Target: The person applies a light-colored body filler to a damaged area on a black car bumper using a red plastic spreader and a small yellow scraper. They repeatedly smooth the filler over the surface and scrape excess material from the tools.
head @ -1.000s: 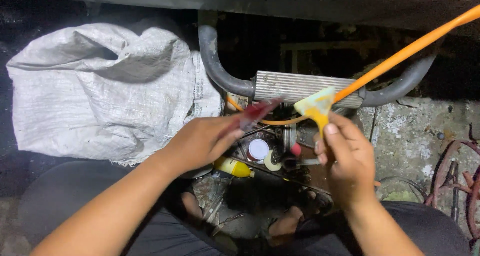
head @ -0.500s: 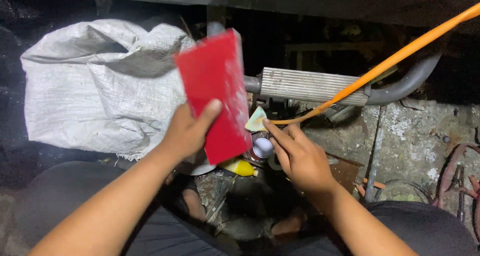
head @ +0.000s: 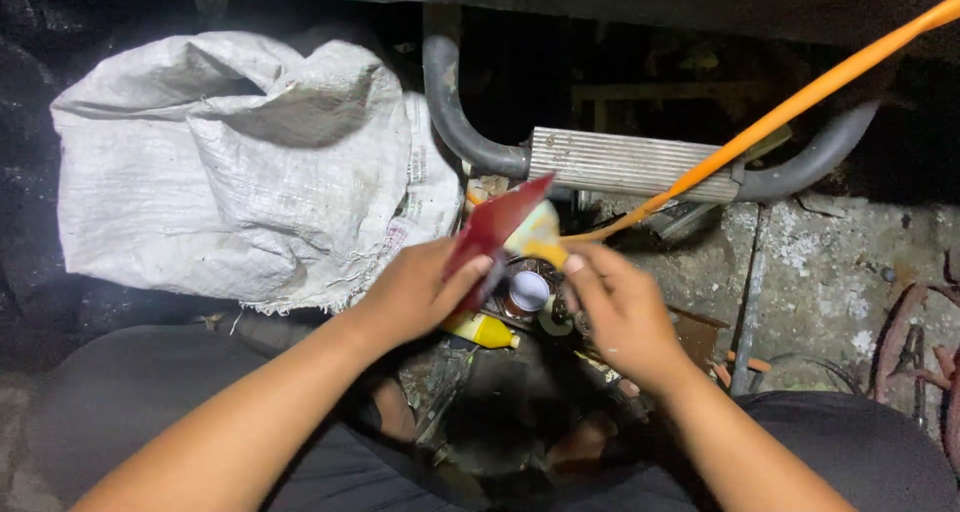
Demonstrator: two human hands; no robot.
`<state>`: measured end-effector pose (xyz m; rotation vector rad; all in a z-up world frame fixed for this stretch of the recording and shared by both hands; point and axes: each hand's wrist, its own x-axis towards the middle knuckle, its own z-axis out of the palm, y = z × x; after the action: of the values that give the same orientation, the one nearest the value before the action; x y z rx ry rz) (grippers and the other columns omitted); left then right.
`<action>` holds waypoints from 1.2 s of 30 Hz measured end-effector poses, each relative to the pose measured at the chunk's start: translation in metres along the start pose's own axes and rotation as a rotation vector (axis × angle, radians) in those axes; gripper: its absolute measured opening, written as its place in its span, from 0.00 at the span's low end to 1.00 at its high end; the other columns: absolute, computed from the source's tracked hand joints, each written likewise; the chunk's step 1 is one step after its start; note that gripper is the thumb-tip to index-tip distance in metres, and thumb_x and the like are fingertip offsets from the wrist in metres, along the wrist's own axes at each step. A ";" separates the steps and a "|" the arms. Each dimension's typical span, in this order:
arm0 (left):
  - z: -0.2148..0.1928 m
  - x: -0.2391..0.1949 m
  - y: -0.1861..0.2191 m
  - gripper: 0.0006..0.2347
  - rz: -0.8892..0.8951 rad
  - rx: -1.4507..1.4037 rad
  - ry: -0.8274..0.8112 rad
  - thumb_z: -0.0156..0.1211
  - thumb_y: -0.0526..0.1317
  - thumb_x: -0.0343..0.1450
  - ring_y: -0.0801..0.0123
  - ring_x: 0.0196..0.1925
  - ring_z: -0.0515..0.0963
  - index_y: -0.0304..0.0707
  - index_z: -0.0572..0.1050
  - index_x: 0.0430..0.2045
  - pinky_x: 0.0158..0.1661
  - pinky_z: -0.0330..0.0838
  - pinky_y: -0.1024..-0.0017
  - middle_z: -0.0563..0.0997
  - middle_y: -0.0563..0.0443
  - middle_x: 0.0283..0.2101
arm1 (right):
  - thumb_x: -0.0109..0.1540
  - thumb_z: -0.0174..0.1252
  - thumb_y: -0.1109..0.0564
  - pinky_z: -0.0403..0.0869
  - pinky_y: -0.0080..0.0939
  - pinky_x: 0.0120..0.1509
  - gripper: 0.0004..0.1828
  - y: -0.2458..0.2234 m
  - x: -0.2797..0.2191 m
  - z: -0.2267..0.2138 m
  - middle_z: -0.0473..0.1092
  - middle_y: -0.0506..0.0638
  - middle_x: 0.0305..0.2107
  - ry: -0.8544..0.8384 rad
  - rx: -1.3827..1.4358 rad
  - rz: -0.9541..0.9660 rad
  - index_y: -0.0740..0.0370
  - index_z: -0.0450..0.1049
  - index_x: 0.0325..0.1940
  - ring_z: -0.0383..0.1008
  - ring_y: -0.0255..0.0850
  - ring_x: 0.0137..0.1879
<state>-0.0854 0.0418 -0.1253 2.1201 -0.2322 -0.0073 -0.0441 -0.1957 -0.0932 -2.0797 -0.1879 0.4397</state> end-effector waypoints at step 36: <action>0.020 0.009 0.051 0.21 0.263 -0.021 0.107 0.50 0.29 0.75 0.26 0.45 0.79 0.30 0.65 0.66 0.46 0.76 0.41 0.80 0.20 0.44 | 0.68 0.49 0.51 0.77 0.46 0.49 0.18 0.037 -0.006 -0.004 0.76 0.49 0.18 0.015 0.001 0.147 0.51 0.80 0.58 0.75 0.39 0.33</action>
<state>-0.0865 -0.0028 -0.0917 2.0479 -0.4431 0.2569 -0.0498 -0.2199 -0.1219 -2.1033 -0.0260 0.5119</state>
